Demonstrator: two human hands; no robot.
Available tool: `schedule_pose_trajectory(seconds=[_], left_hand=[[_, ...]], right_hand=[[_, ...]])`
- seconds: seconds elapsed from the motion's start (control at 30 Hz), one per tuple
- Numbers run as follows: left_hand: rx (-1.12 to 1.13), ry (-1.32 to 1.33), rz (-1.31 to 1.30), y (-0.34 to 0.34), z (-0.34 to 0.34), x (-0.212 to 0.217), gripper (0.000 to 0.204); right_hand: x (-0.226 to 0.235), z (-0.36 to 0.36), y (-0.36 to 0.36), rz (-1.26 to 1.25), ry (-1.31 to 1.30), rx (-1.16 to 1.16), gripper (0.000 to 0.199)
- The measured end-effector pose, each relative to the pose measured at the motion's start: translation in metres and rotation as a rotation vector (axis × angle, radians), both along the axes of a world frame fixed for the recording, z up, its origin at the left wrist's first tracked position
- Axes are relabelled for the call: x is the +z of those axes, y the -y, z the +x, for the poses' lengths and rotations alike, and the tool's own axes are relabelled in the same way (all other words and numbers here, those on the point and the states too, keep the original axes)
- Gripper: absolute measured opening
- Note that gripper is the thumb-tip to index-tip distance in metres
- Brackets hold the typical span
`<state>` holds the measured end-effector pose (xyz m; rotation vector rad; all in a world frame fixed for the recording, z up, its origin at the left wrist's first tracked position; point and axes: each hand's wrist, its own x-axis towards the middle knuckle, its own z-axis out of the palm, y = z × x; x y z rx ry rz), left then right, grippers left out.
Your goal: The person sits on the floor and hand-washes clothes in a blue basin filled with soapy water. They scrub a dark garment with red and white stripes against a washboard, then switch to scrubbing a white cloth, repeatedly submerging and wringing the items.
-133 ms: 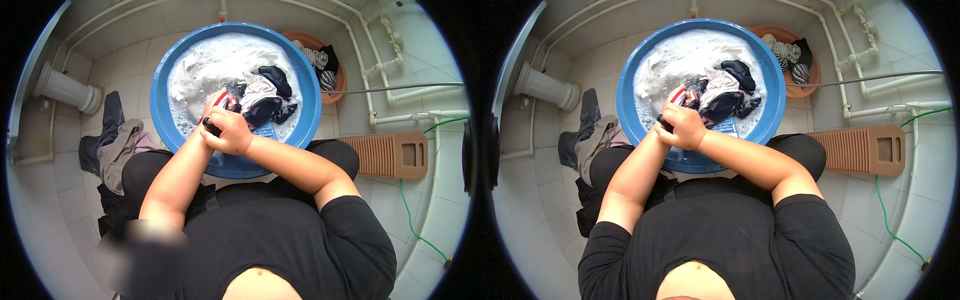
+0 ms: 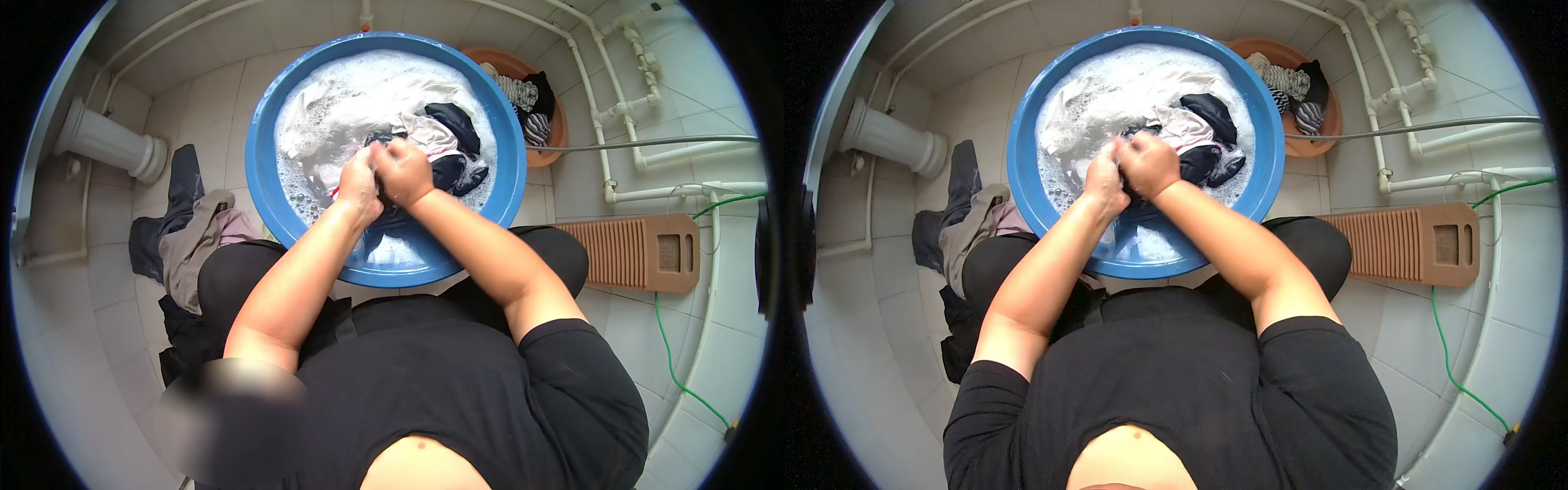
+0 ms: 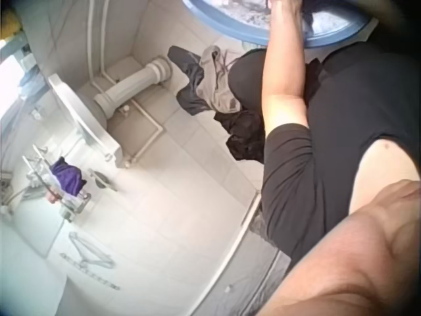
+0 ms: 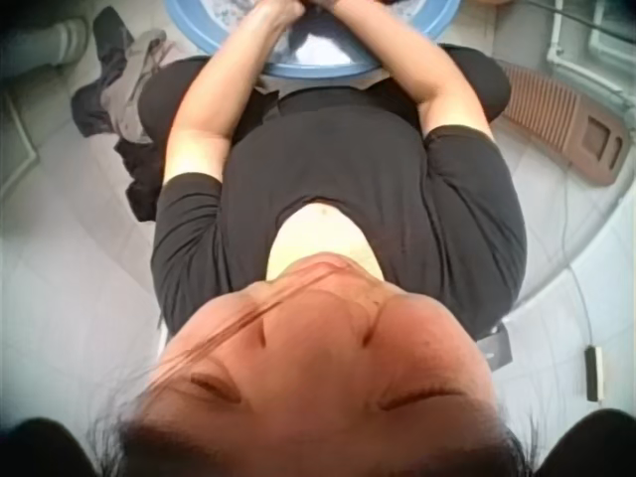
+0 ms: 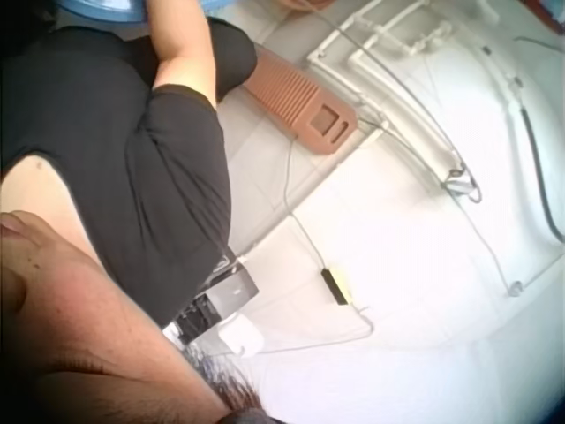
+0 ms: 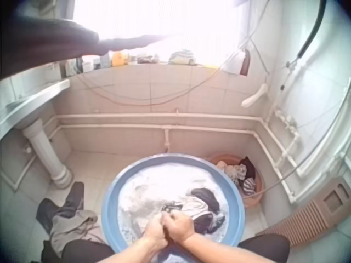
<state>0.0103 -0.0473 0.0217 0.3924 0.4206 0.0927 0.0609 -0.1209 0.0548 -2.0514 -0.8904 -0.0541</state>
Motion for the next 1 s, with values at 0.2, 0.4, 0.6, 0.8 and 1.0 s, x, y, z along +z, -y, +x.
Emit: schedule_pose_trajectory(seconds=[0.2,0.4,0.6,0.8,1.0], left_hand=[[-0.089,0.181,-0.037,-0.056,-0.024,-0.041,0.02],[0.045,-0.335,0.116,-0.023,-0.025,0.057,0.018],[-0.002,-0.056,0.731,-0.065,-0.019,0.035,0.036],[-0.793,-0.756,1.948,-0.091,-0.034,0.033,0.07],[-0.395,-0.351,1.292,-0.107,-0.032,0.011,0.043]], right_hand=[[0.024,-0.069,-0.025,0.149,0.185,0.253,0.025],[-0.01,-0.002,-0.018,-0.054,-0.021,0.004,0.028],[-0.005,0.077,-0.018,-0.04,-0.197,-0.27,0.053],[-0.017,0.052,-0.02,-0.602,-0.035,0.311,0.064],[-0.03,0.08,-0.022,-0.885,-0.282,-0.132,0.056]])
